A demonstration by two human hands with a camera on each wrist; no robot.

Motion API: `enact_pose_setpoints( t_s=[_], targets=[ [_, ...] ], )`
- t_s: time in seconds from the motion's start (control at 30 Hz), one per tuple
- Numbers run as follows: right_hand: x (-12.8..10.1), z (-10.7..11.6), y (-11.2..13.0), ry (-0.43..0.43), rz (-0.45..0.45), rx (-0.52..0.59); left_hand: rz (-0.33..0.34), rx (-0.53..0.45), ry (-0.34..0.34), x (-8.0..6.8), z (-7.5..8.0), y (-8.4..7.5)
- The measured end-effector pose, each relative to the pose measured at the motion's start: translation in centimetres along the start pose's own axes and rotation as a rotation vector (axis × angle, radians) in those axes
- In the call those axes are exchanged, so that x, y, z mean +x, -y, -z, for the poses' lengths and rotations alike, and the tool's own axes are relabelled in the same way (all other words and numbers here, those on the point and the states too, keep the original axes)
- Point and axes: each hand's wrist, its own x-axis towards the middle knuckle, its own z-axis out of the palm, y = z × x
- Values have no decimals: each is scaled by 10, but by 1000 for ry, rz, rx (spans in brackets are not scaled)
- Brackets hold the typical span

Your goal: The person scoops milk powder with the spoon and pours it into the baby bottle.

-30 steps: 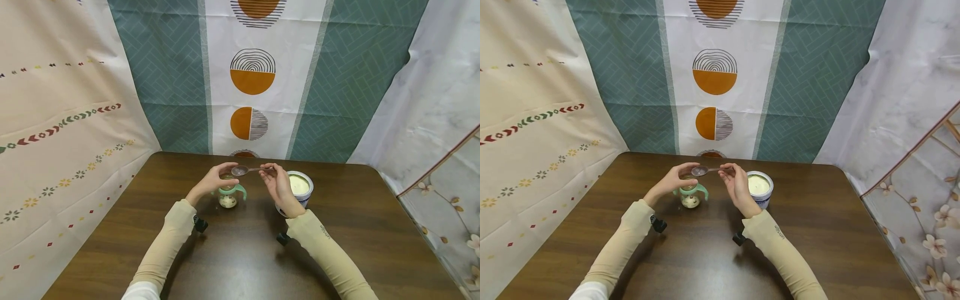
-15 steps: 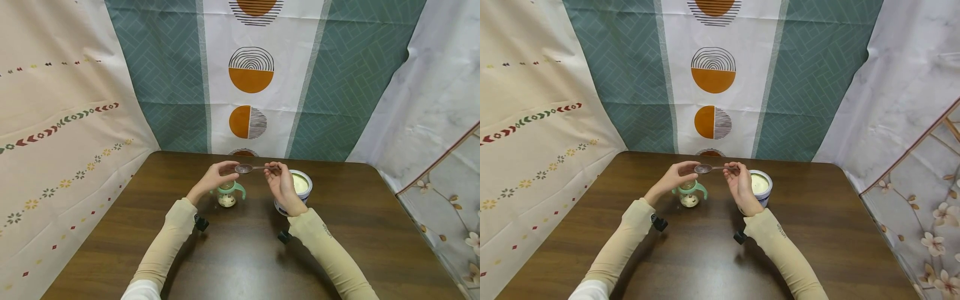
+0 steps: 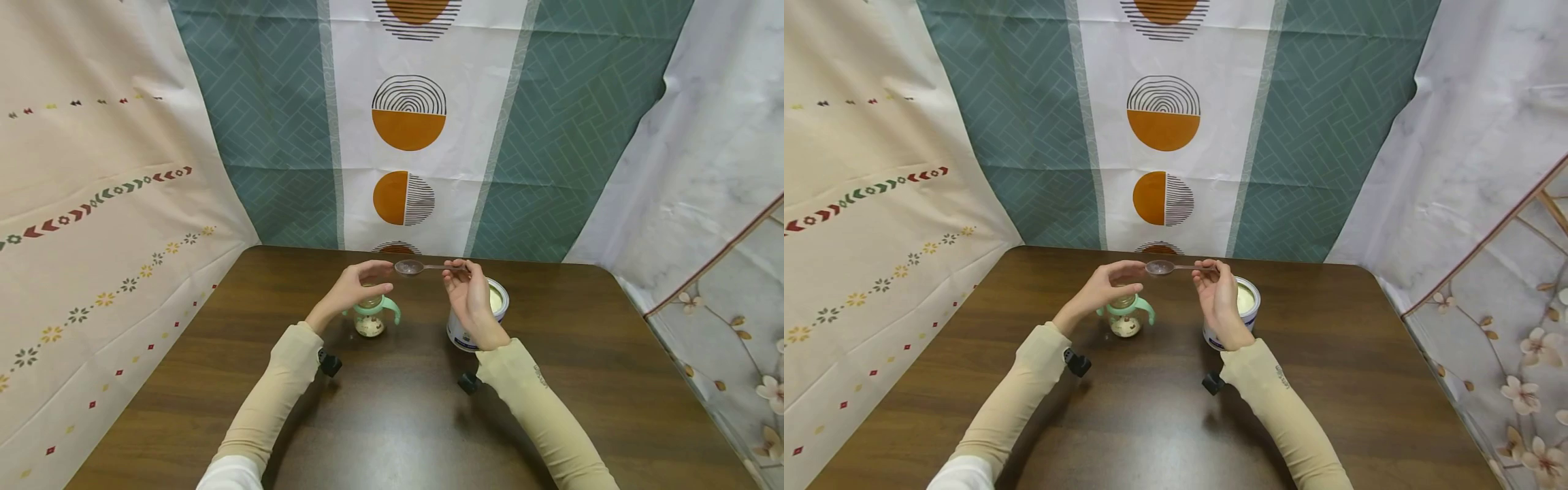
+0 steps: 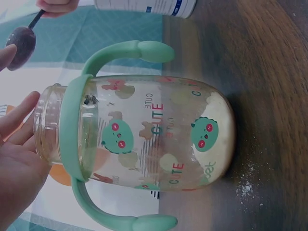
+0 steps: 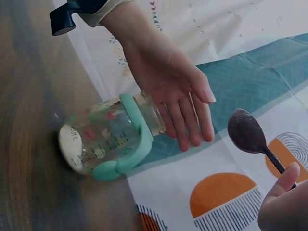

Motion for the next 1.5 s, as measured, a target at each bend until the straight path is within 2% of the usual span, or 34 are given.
enact_pose_setpoints(
  t_s=[0.17,0.4,0.6,0.83,0.9,1.13,1.5],
  targets=[
    [1,2,6,2,24,4,-9,30,21,-4,-1,-21],
    [2,3,10,8,32,35,-27,41,25,-3,-2,-25],
    [2,4,12,13,72,8,-39,58,15,-3,-3,-26],
    [2,8,18,0,110,19,-24,74,-4,-3,-8,-32],
    [2,8,20,-5,121,24,-20,72,-12,-2,-9,-30],
    [2,14,28,-29,144,-15,-34,53,-42,12,-15,-1],
    [3,24,41,-75,186,5,-41,48,-19,17,-23,-4]
  ],
)
